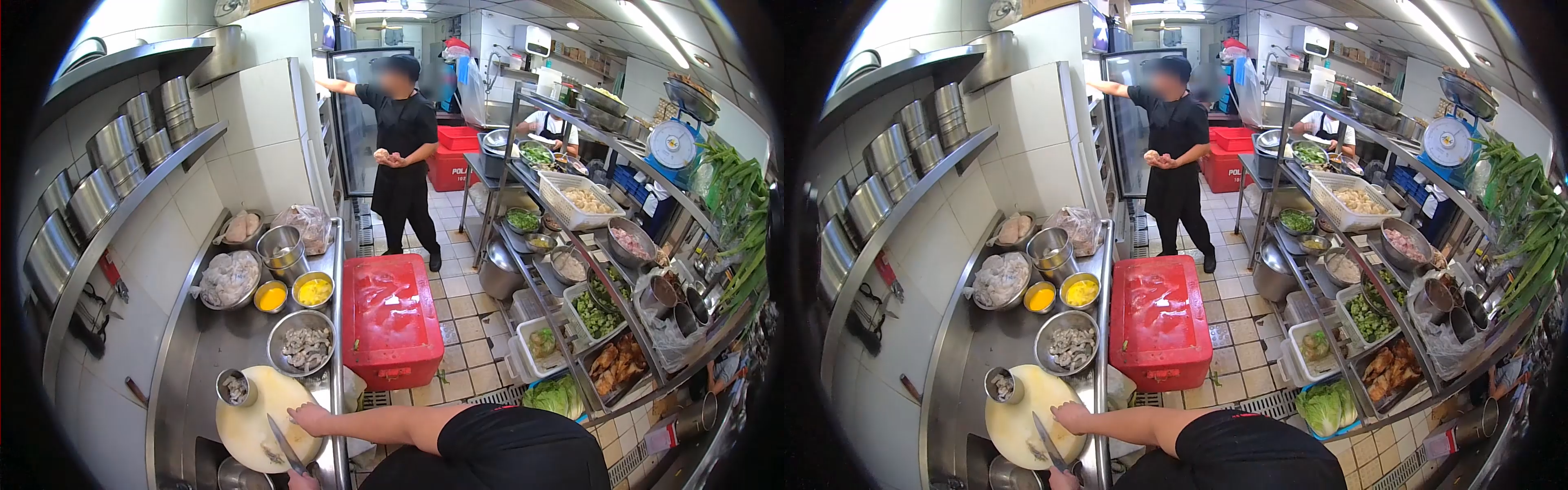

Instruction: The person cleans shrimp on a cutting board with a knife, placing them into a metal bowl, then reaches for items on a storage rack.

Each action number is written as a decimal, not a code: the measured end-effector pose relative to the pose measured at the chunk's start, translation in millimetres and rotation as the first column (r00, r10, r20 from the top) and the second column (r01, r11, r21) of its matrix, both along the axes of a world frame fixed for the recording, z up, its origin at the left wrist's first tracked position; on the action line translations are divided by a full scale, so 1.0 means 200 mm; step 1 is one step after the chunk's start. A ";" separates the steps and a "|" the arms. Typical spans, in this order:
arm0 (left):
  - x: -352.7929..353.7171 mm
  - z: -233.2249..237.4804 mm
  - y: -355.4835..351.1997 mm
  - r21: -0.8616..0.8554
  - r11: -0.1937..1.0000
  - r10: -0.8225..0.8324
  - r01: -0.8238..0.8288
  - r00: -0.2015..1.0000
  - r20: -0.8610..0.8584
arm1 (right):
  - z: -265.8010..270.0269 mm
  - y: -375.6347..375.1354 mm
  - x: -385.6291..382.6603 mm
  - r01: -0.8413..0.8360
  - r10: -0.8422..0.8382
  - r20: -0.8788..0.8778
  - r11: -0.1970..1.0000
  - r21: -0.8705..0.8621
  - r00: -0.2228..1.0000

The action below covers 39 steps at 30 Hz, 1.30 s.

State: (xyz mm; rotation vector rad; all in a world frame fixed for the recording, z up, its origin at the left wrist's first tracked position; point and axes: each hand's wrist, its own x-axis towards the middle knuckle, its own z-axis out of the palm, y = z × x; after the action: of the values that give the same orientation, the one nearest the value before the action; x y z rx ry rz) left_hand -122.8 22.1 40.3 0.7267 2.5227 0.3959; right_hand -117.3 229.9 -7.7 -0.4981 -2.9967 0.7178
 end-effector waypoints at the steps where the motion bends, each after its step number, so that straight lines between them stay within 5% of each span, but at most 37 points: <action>1: -0.01 -0.03 -0.01 -0.001 1.000 -0.002 0.002 1.000 0.000 | 0.00 0.00 0.00 0.002 -0.002 0.000 1.000 -0.001 1.000; 18: -0.06 -0.16 -0.04 -0.028 0.995 0.100 -0.099 0.994 0.035 | -0.01 0.00 -0.02 -0.023 0.023 0.022 1.000 0.001 1.000; 39: -0.04 -0.01 -0.01 -0.011 1.000 -0.025 0.025 1.000 0.007 | -0.07 -0.03 -0.06 0.061 -0.061 0.056 0.998 -0.002 0.997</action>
State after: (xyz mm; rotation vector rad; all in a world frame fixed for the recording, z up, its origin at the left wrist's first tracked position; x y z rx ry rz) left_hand -130.2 20.0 37.6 0.7509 2.5051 0.3742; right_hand -128.8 224.3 -22.0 -0.6176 -3.0169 0.7171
